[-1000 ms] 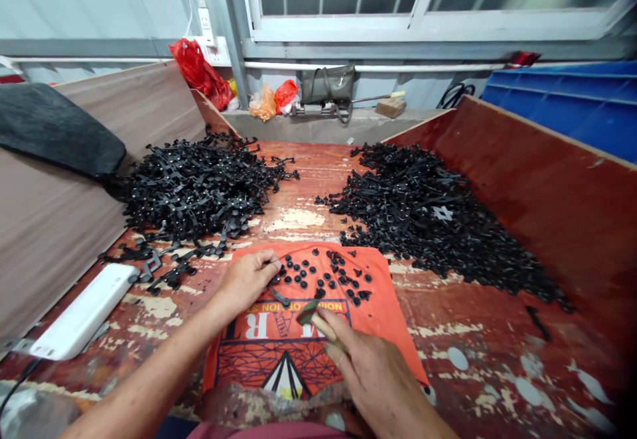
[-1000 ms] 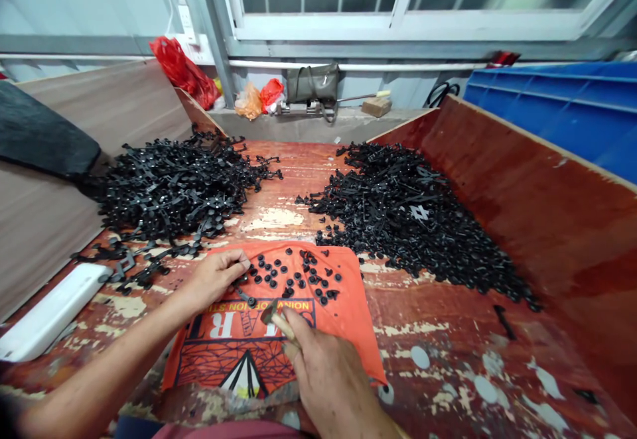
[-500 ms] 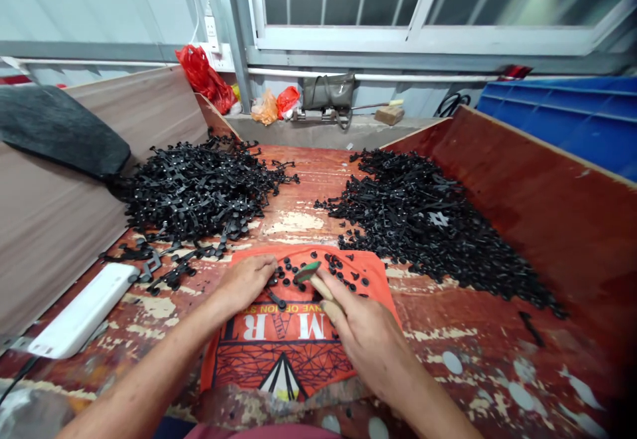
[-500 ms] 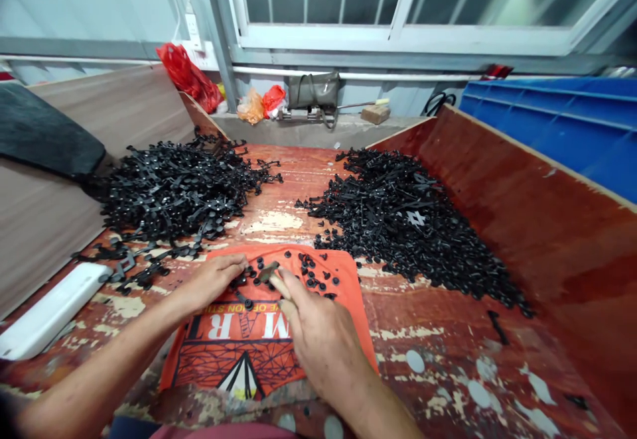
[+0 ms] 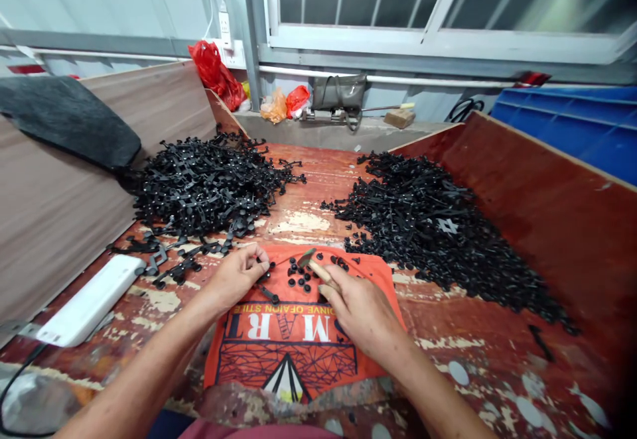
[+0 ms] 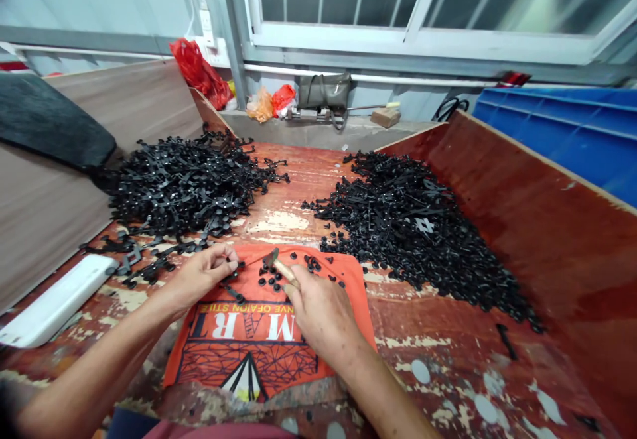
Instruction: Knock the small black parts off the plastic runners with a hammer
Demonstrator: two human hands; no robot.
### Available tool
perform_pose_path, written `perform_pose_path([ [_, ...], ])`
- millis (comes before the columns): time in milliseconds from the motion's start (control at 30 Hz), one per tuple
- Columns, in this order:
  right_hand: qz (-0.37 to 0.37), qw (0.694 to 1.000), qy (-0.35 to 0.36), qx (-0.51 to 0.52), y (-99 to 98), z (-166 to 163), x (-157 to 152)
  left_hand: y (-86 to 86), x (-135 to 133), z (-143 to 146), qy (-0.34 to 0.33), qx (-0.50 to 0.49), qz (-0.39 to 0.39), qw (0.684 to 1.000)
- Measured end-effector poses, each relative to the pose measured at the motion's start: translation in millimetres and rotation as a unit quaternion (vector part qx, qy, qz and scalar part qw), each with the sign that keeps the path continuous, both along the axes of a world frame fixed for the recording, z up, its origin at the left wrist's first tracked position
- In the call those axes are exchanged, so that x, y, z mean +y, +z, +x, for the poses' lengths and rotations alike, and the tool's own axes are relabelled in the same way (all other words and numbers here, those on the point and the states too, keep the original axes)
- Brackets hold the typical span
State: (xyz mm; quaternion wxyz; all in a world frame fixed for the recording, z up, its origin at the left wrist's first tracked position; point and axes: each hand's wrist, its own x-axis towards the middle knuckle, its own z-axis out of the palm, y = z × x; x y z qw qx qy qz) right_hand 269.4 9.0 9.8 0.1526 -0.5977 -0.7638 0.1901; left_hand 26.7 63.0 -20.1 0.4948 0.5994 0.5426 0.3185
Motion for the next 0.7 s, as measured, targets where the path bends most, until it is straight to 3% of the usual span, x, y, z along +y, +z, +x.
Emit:
perform_pose_path([
  [233, 0.048, 0.993, 0.055, -0.091, -2.5, -40.3, 24.7, 17.8, -35.8, -19.7, 0.202, -0.101, -0.061, 0.972],
  [433, 0.062, 0.987, 0.083, -0.123, -4.6, -64.0, 25.4, 27.1, -53.4, -50.8, 0.336, -0.135, -0.012, 0.932],
  [567, 0.057, 0.987, 0.087, -0.119, -3.9, -68.2, 18.1, 25.2, -56.5, -53.9, 0.323, -0.124, -0.009, 0.938],
  [700, 0.055, 0.992, 0.067, -0.094, 1.5, -51.1, 13.8, 12.0, -60.2, -33.6, 0.196, -0.091, -0.025, 0.976],
])
